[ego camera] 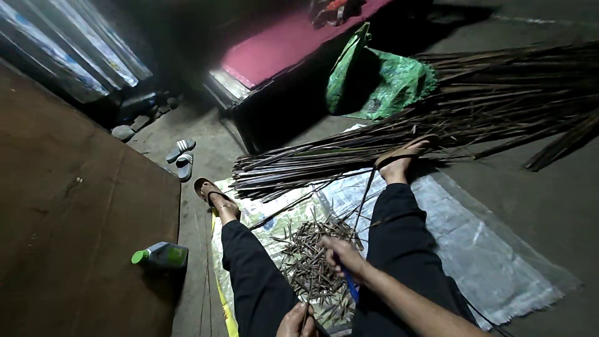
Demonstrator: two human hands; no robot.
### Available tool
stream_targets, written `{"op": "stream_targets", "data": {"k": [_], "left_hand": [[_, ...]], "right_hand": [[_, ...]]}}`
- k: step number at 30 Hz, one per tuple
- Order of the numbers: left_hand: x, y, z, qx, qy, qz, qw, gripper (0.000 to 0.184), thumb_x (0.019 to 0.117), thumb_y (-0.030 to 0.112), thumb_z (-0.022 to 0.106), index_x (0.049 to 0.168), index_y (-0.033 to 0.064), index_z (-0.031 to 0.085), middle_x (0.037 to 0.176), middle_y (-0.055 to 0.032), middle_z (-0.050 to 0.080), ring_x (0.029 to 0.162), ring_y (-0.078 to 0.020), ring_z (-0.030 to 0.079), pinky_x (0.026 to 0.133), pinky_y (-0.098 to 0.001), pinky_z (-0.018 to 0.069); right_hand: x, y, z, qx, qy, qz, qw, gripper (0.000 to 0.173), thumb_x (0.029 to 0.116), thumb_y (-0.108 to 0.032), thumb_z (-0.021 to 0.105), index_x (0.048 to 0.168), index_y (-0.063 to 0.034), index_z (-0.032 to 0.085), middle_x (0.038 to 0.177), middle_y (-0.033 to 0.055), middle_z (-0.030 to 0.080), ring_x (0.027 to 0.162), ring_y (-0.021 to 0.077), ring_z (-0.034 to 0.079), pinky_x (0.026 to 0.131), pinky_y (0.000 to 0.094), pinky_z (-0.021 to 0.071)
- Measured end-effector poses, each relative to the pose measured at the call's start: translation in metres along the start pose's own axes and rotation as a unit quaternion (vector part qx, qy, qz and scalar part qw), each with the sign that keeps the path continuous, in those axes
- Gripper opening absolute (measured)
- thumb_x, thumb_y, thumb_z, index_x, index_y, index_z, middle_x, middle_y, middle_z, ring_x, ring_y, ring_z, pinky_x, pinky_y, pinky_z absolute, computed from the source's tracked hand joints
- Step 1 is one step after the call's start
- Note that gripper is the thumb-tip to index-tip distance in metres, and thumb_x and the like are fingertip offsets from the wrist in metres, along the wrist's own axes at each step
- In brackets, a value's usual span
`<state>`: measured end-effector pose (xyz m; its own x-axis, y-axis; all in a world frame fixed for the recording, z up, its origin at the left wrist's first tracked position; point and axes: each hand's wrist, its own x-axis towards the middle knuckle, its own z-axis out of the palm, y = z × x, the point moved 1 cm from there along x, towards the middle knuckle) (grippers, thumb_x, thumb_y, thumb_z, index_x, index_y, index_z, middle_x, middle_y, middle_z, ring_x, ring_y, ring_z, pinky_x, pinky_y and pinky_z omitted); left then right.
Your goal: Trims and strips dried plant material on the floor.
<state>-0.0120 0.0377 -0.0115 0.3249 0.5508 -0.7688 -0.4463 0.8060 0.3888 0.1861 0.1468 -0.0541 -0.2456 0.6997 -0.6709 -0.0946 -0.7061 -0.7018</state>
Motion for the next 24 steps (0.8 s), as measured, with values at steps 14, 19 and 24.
{"op": "stream_targets", "data": {"k": [14, 19, 24], "left_hand": [[0.016, 0.005, 0.008, 0.129, 0.054, 0.043, 0.989, 0.032, 0.113, 0.017, 0.029, 0.096, 0.0072, 0.053, 0.055, 0.0046, 0.049, 0.042, -0.0013, 0.044, 0.042, -0.015, 0.0403], [0.024, 0.004, 0.013, 0.158, 0.056, 0.06, 0.984, 0.03, 0.1132, 0.017, 0.031, 0.098, 0.0046, 0.053, 0.057, 0.0009, 0.052, 0.044, -0.0046, 0.049, 0.045, -0.0183, 0.0457], [0.011, 0.006, 0.006, 0.207, 0.027, 0.066, 0.976, 0.03, 0.1117, 0.013, 0.03, 0.099, 0.0052, 0.055, 0.058, 0.0042, 0.052, 0.045, -0.0025, 0.048, 0.045, -0.0174, 0.0449]], "right_hand": [[-0.03, 0.012, 0.017, -0.046, -0.015, 0.01, 0.999, 0.026, 0.1071, -0.026, 0.053, 0.105, -0.003, 0.064, 0.062, -0.0038, 0.049, 0.046, 0.0053, 0.044, 0.045, 0.0219, 0.0398], [-0.03, 0.017, 0.035, -0.15, -0.044, 0.02, 0.987, 0.016, 0.1034, -0.016, 0.059, 0.095, -0.0032, 0.058, 0.065, -0.0013, 0.047, 0.05, 0.0076, 0.043, 0.05, 0.0251, 0.0394], [-0.019, 0.001, 0.013, -0.12, 0.07, -0.045, 0.989, 0.022, 0.1082, -0.019, 0.052, 0.106, 0.0012, 0.06, 0.072, 0.0008, 0.049, 0.057, 0.0088, 0.047, 0.056, 0.0265, 0.0438]]}}
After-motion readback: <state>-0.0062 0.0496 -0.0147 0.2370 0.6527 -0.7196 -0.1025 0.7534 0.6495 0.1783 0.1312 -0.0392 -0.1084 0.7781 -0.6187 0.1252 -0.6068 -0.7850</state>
